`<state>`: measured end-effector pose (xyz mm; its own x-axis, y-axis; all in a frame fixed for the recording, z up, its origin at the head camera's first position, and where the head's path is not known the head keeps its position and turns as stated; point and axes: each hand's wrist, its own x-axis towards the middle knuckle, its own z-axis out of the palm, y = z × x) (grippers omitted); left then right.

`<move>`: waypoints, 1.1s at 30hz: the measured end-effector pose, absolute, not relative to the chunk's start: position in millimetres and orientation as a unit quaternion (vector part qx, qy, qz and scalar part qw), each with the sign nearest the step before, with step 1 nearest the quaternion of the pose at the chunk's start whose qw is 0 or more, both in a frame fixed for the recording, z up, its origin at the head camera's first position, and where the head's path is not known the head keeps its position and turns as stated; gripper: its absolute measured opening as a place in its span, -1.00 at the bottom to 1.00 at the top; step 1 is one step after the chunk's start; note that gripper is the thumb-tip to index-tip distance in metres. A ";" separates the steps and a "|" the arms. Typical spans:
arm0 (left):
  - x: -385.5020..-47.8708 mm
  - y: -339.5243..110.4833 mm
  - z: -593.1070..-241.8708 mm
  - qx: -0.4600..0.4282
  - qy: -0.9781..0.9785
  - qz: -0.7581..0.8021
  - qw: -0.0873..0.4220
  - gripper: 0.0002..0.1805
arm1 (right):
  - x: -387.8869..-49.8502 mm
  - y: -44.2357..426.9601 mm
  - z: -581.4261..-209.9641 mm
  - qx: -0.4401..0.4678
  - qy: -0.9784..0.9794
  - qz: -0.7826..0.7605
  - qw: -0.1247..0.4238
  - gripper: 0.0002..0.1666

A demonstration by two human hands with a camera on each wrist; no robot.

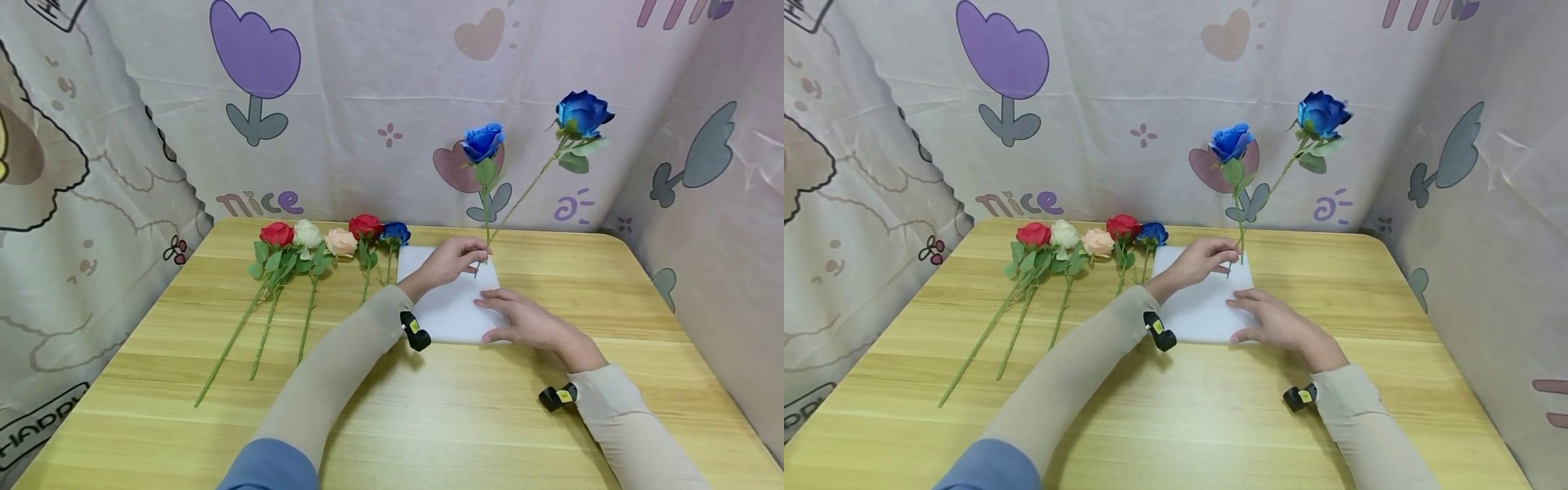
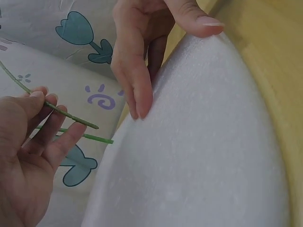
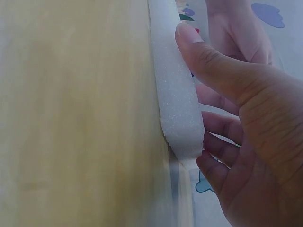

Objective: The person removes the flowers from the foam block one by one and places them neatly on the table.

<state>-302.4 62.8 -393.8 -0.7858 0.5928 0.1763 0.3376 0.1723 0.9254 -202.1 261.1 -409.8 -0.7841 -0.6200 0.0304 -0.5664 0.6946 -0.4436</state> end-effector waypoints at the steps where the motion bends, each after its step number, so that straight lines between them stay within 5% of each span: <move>1: -302.2 61.1 -393.3 0.309 0.758 0.564 0.111 -0.69 | -202.1 261.1 -409.7 -0.324 0.918 -0.220 0.060 -0.13; 33: -284.1 8.4 -378.4 0.305 0.765 0.564 0.067 -0.72 | -200.9 260.6 -408.3 -0.303 0.924 -0.221 0.079 -0.09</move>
